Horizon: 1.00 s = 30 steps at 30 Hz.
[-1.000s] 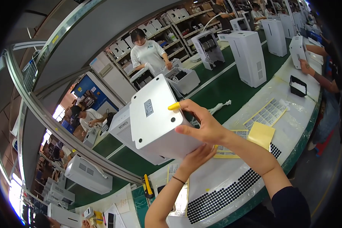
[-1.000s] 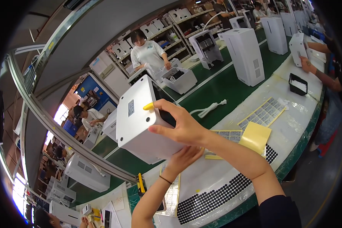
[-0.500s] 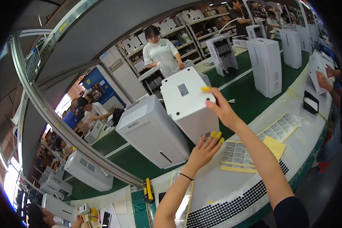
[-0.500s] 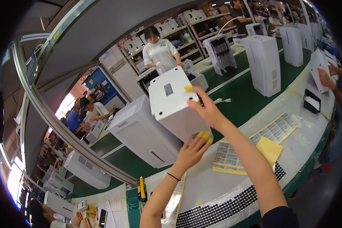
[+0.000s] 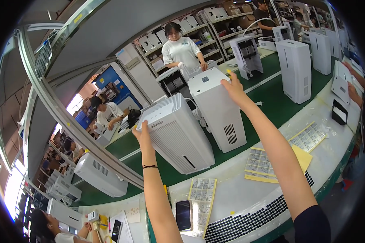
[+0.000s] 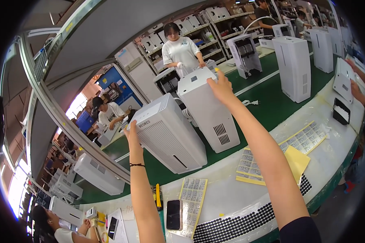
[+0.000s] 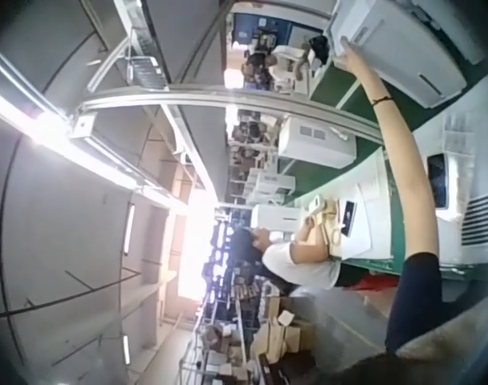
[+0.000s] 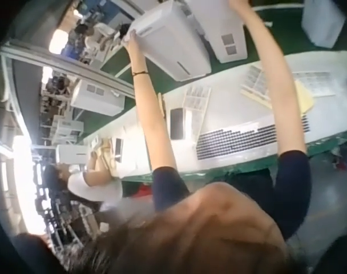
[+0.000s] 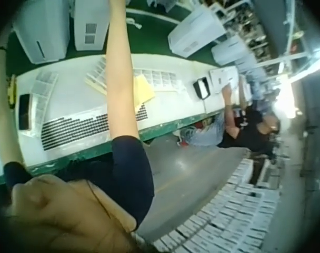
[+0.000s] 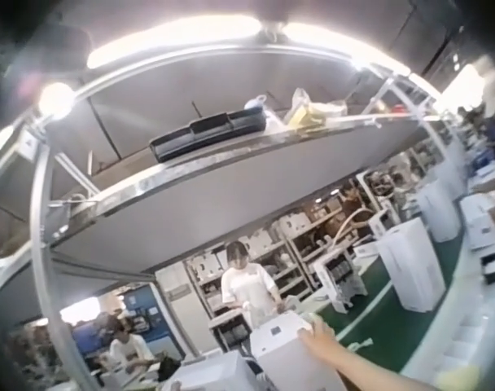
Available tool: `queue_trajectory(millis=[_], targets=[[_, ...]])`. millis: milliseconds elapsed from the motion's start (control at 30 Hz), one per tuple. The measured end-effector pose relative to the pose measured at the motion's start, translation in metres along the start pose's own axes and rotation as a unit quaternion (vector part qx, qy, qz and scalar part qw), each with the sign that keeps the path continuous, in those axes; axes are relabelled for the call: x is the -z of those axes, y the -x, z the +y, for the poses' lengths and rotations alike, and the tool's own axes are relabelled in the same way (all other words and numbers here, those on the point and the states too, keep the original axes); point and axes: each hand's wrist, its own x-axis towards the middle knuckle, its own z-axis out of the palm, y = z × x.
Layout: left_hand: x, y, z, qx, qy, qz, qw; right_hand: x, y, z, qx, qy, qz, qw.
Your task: Applying seals and labels to electronic device housings on an assembly line.
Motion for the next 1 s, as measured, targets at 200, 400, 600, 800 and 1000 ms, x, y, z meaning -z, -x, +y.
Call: queue_trajectory(millis=[200, 400, 600, 800, 1000], targets=[[0.001, 0.032, 0.013, -0.024, 0.098, 0.002, 0.995, 0.029, 0.048, 0.014, 0.161, 0.003, 0.106, 0.981], [0.051, 0.104, -0.008, -0.138, 0.251, -0.061, 0.956, 0.058, 0.143, -0.016, -0.119, -0.233, -0.276, 0.925], [0.077, 0.183, -0.046, 0.195, 0.294, 0.007, 0.936, 0.046, 0.184, -0.024, -0.427, -0.429, -0.32, 0.729], [0.095, 0.238, -0.042, 0.197, 0.36, -0.085, 0.908, 0.043, 0.253, -0.013, -0.347, -0.382, -0.433, 0.739], [0.103, 0.269, -0.018, 0.043, 0.362, -0.28, 0.888, 0.051, 0.268, 0.028, -0.284, -0.349, -0.441, 0.776]])
